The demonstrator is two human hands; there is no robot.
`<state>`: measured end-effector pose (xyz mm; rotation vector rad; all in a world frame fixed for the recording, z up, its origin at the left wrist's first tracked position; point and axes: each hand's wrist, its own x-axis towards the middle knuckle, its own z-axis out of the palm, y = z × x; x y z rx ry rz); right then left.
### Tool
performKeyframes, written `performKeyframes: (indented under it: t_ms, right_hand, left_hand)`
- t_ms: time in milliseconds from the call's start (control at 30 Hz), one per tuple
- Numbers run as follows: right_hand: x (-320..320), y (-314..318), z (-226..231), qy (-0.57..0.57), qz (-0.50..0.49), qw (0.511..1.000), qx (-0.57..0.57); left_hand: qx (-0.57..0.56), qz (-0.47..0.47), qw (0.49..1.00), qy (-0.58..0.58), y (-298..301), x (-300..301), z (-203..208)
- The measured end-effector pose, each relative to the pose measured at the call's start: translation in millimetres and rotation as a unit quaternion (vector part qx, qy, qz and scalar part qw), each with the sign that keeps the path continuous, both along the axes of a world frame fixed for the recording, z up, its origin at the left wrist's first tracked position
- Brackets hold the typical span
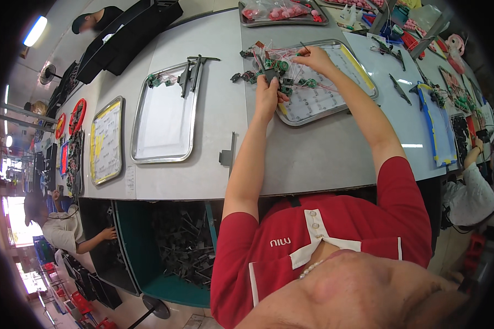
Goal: Assembling small electronic components by connecting wires and placing them into a plastic housing.
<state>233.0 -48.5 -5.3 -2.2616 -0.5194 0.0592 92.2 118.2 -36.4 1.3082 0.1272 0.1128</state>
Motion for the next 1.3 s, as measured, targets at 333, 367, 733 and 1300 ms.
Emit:
performKeyframes:
  t_ms: [333,367,733,1300]
  right_hand:
    - [-50,-24,38,-0.012,-0.019,0.992,0.126]
    - [-50,-27,38,-0.013,-0.022,0.992,0.127]
    - [-53,-47,36,-0.151,-0.101,0.974,0.138]
    - [-32,14,57,-0.182,-0.021,0.98,0.082]
  left_hand:
    - [-0.012,0.014,0.999,-0.045,2,-9,-6]
    - [0.001,0.007,0.999,-0.04,1,-9,-4]
    - [0.013,-0.005,1.0,-0.022,3,-11,2]
    - [0.146,0.265,0.948,-0.1,7,16,-29]
